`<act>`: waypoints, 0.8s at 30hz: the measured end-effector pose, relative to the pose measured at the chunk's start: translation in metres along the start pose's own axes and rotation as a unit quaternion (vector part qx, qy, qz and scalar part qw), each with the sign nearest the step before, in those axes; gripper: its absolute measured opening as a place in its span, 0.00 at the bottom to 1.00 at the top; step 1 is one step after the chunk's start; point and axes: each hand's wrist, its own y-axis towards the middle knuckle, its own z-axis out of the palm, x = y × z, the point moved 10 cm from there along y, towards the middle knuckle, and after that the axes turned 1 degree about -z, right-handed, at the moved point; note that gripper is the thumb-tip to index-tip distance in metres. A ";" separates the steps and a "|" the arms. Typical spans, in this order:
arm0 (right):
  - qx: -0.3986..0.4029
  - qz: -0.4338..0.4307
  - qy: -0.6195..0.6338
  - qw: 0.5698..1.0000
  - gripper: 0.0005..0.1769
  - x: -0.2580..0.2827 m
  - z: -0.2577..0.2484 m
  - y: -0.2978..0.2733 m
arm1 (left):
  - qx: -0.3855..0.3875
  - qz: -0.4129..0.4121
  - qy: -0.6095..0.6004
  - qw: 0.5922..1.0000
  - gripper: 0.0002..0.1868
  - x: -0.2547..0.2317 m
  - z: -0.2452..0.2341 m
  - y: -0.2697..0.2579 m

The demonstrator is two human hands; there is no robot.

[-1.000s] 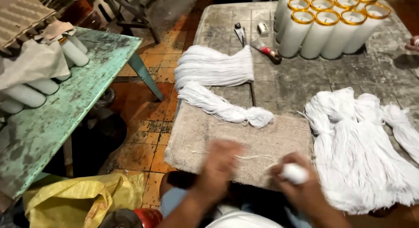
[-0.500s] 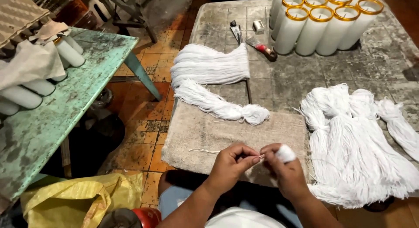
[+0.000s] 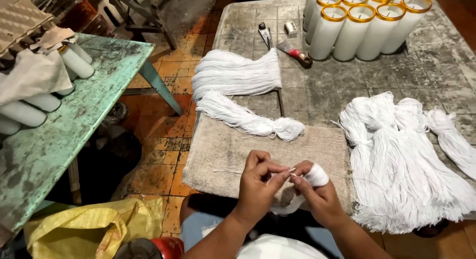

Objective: Winding and tying bundles of thread to prepare candle wicks on a workshop table.

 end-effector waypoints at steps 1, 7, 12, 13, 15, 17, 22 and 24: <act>-0.002 -0.029 -0.060 0.998 0.04 0.013 0.002 0.000 | -0.012 0.084 0.047 0.995 0.05 -0.021 0.000 -0.003; -0.012 -0.154 -0.280 0.948 0.05 0.052 0.009 0.002 | 0.072 0.145 0.150 0.975 0.04 -0.041 0.016 -0.008; -0.062 -0.068 -0.121 0.988 0.05 0.036 0.004 0.001 | 0.116 -0.070 -0.088 0.987 0.02 0.020 0.019 -0.001; -0.073 -0.086 -0.120 0.986 0.02 0.038 0.001 -0.001 | 0.109 -0.066 -0.078 0.989 0.02 0.019 0.018 -0.001; -0.077 -0.103 -0.120 0.984 0.02 0.044 -0.001 -0.002 | 0.095 -0.061 -0.069 0.991 0.02 0.016 0.016 -0.001; -0.061 -0.136 -0.177 0.973 0.06 0.058 0.006 -0.007 | 0.104 -0.049 -0.020 0.993 0.03 0.009 0.016 -0.002; -0.075 -0.048 -0.003 0.996 0.04 0.028 -0.013 0.001 | 0.093 -0.045 -0.042 0.994 0.02 0.017 0.020 -0.003; -0.065 0.028 0.163 0.984 0.05 0.007 -0.016 0.003 | 0.081 -0.099 -0.100 0.987 0.03 0.033 0.019 -0.004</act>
